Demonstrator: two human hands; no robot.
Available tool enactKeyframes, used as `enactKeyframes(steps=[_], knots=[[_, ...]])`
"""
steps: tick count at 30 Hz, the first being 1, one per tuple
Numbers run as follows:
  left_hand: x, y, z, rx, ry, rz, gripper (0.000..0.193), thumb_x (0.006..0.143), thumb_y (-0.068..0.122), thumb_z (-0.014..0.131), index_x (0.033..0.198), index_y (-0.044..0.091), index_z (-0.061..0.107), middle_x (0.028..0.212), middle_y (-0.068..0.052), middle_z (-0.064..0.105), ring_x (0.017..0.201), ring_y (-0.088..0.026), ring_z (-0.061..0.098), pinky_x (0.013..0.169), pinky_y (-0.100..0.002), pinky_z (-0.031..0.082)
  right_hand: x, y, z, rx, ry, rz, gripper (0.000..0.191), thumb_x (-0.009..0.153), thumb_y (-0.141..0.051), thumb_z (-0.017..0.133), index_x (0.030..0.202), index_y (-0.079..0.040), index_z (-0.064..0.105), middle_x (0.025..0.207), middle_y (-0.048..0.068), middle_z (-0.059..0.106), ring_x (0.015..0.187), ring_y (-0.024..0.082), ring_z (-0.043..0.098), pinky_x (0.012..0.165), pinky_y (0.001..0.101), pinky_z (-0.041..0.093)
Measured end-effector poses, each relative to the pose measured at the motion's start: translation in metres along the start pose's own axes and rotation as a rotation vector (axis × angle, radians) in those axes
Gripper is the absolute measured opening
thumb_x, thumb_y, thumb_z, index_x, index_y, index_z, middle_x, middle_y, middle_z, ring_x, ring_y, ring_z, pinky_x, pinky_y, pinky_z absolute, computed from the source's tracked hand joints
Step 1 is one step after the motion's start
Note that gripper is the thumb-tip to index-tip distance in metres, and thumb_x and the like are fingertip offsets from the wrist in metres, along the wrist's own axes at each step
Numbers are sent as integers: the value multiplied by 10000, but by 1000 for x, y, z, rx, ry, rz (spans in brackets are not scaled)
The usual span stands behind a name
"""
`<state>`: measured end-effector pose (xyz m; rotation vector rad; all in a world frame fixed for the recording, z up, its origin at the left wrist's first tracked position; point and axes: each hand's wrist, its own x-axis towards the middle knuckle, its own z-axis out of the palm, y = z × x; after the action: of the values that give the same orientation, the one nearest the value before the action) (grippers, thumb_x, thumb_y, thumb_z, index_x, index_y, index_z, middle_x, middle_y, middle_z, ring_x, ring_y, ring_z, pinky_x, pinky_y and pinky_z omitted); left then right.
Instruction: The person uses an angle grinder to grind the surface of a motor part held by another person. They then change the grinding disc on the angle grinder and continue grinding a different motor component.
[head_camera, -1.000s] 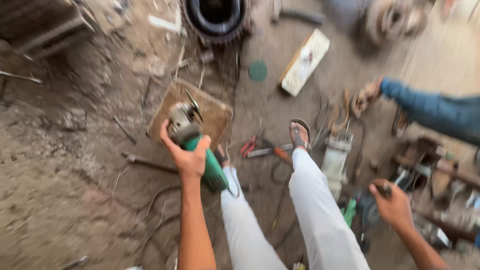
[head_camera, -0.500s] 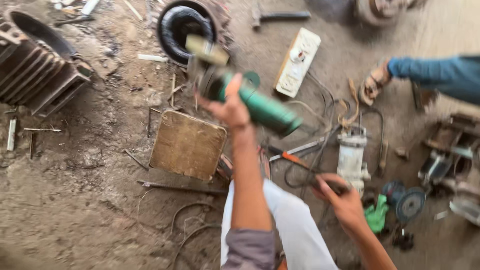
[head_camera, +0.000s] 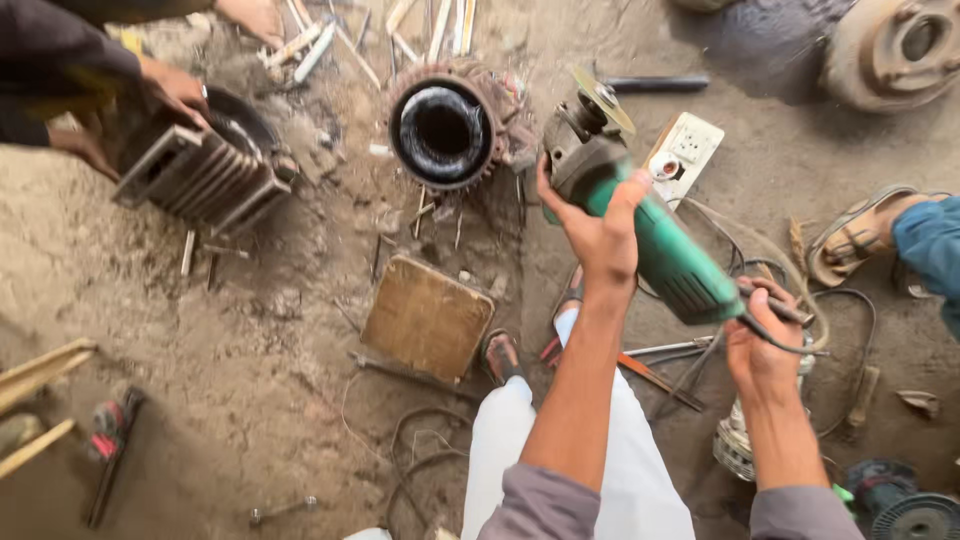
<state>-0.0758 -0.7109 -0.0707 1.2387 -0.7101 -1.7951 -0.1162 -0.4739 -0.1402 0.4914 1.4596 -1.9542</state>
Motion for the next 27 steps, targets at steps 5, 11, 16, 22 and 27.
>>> enactKeyframes(steps=[5, 11, 16, 22, 27], knots=[[4, -30, 10, 8, 140, -117, 1035, 743, 95, 780, 1605, 87, 207, 1315, -141, 540, 1144, -229, 565, 1010, -345, 464, 26, -22, -19, 52, -40, 30, 198, 1091, -100, 602, 1272, -27, 566, 1272, 172, 642, 1209, 335, 651, 1078, 511, 536], [-5, -10, 39, -25, 125, -88, 1067, 699, 121, 792, 1592, 81, 211, 1329, -142, 556, 1160, -252, 563, 1014, -376, 464, 32, -56, -8, 74, -135, -14, 136, 1167, -119, 589, 1255, -24, 547, 1306, 188, 632, 1275, 338, 627, 1133, 506, 475], [7, 19, 49, 118, 66, 22, 1058, 735, 203, 809, 1596, 63, 212, 1370, -152, 536, 1251, -255, 527, 1103, -357, 407, 28, -61, -11, -36, -175, -27, 143, 1193, -149, 522, 1307, -69, 550, 1316, 124, 602, 1285, 292, 602, 1133, 489, 508], [40, 60, 33, 483, 90, 212, 1083, 689, 256, 868, 1552, 27, 254, 1352, -171, 530, 1222, -269, 549, 1068, -376, 438, 30, -41, 45, -109, -167, -76, 158, 1053, -64, 606, 1202, -28, 569, 1185, 121, 629, 961, 319, 690, 887, 457, 595], [88, 88, 2, 431, -59, 254, 1167, 672, 228, 858, 1588, 15, 168, 1459, -206, 467, 1264, -289, 524, 1098, -402, 428, 40, -9, 136, -321, 2, -17, 284, 962, -67, 664, 1224, 30, 615, 1096, 147, 704, 891, 256, 742, 768, 362, 612]])
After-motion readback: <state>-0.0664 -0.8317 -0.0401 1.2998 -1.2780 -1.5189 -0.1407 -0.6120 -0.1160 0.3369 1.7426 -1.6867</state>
